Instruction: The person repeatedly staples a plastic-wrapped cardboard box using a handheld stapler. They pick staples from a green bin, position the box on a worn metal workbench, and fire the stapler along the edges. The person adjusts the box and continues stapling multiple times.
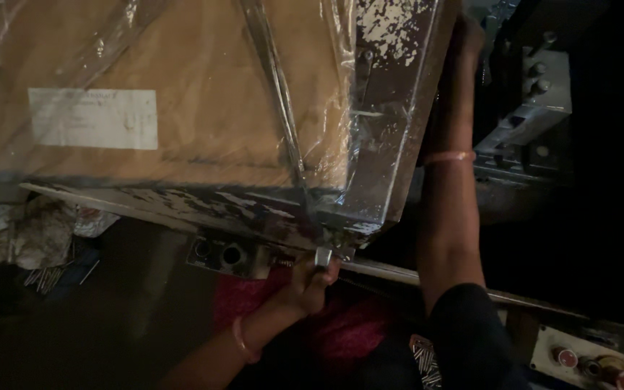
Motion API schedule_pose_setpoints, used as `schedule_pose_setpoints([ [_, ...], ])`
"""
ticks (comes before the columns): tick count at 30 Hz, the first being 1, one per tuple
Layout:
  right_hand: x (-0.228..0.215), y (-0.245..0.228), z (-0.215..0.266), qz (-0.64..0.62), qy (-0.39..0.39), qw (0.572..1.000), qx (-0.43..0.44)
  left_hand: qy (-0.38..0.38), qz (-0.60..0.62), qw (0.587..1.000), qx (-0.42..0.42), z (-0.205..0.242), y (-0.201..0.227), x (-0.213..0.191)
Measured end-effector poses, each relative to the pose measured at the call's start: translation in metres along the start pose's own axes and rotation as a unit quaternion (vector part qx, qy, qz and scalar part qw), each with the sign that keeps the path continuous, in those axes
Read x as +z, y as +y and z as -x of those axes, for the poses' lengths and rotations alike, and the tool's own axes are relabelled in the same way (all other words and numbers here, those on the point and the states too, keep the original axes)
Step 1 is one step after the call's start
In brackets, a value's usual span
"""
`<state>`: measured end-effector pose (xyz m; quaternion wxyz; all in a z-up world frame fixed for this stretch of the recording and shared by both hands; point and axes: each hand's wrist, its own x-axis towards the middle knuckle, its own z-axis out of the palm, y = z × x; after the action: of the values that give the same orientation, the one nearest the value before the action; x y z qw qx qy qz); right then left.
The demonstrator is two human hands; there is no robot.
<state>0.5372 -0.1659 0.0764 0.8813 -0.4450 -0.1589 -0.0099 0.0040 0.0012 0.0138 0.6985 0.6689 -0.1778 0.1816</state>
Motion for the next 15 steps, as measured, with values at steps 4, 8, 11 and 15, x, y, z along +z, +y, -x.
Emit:
schedule_pose_setpoints([
  [4, -0.004, 0.017, 0.008, -0.003, -0.104, 0.993, -0.050, -0.009, -0.010, 1.000, -0.023, -0.004, 0.011, -0.001],
  [8, -0.019, 0.030, -0.002, 0.081, -0.017, 0.979, -0.186, -0.032, -0.111, 0.991, -0.071, 0.003, 0.035, -0.014],
  [11, -0.016, 0.038, -0.008, 0.059, -0.018, 0.981, -0.185, 0.024, -0.252, 0.965, -0.066, 0.014, 0.055, -0.036],
  [15, -0.006, 0.040, 0.004, 0.079, 0.005, 0.977, -0.200, 0.111, -0.216, 0.957, -0.156, 0.026, 0.066, -0.064],
])
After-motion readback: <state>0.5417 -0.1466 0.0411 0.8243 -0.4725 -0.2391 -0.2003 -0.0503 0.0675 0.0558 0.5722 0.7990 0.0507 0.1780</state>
